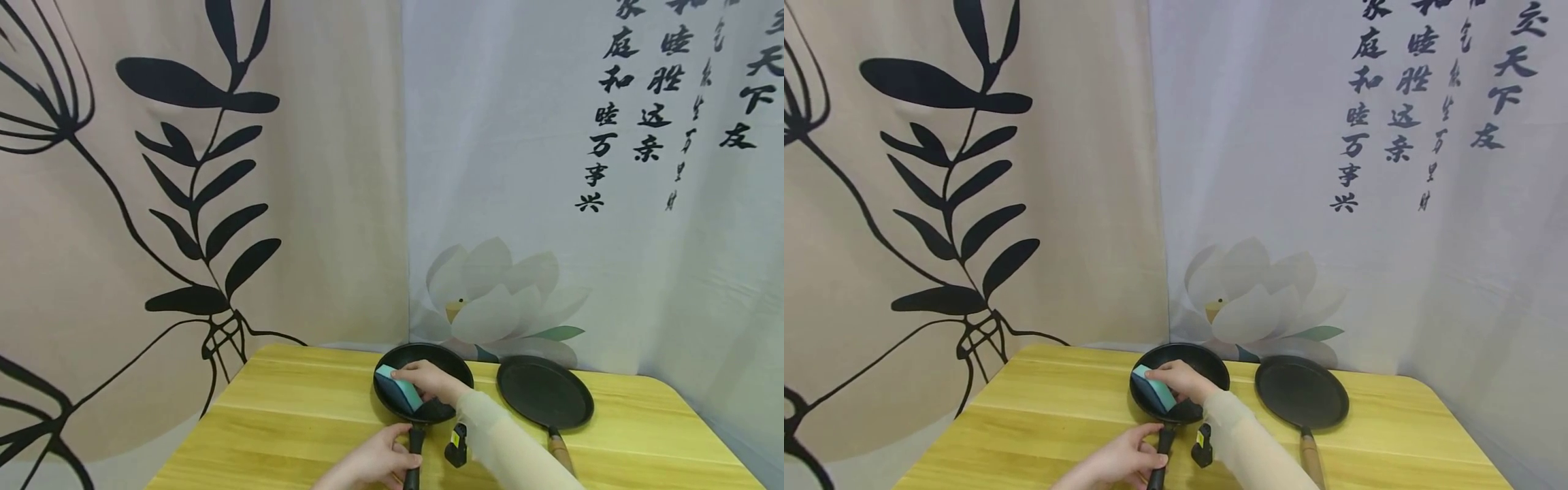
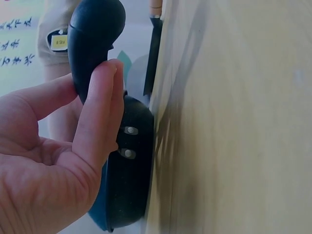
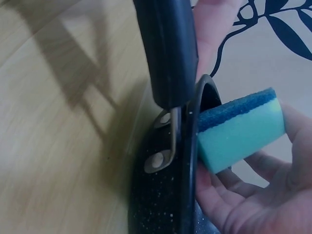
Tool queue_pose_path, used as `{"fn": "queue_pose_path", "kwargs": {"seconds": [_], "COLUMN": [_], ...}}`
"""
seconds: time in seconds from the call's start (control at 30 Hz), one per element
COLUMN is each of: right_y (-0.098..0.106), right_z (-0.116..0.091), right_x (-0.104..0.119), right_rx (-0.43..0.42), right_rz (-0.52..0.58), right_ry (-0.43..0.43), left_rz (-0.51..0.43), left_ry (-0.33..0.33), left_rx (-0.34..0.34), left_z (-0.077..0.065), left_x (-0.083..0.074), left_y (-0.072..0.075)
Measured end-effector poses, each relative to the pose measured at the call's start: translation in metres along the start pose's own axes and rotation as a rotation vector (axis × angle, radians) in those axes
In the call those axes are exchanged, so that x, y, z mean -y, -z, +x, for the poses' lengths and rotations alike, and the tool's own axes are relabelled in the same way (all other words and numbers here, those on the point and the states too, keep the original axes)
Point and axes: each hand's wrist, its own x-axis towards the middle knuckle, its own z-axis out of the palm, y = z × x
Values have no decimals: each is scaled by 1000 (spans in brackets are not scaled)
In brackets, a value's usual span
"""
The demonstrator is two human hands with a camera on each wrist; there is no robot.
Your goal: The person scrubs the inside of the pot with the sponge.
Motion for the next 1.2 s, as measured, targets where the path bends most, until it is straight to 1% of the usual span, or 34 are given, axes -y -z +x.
{"fn": "queue_pose_path", "kwargs": {"seconds": [0.17,0.33,0.47,0.6,0.93,1.1,1.2], "right_y": [0,0,-1,-3,-6,-7,-7], "right_z": [-1,2,4,7,15,19,22], "right_x": [3,6,7,7,7,4,2], "right_rx": [11,11,-10,-49,-132,-168,-201], "right_rz": [-6,-22,-37,-52,-34,-22,-35], "right_ry": [-13,-4,5,5,-28,-29,-22], "left_rz": [-14,-32,-43,-58,-77,-50,-38], "left_ry": [-9,-16,-15,-12,-11,-9,-9], "left_rx": [15,63,99,116,128,121,116], "left_z": [1,3,5,6,6,6,6], "left_x": [2,6,9,10,8,7,7], "left_y": [0,5,7,8,7,7,7]}}
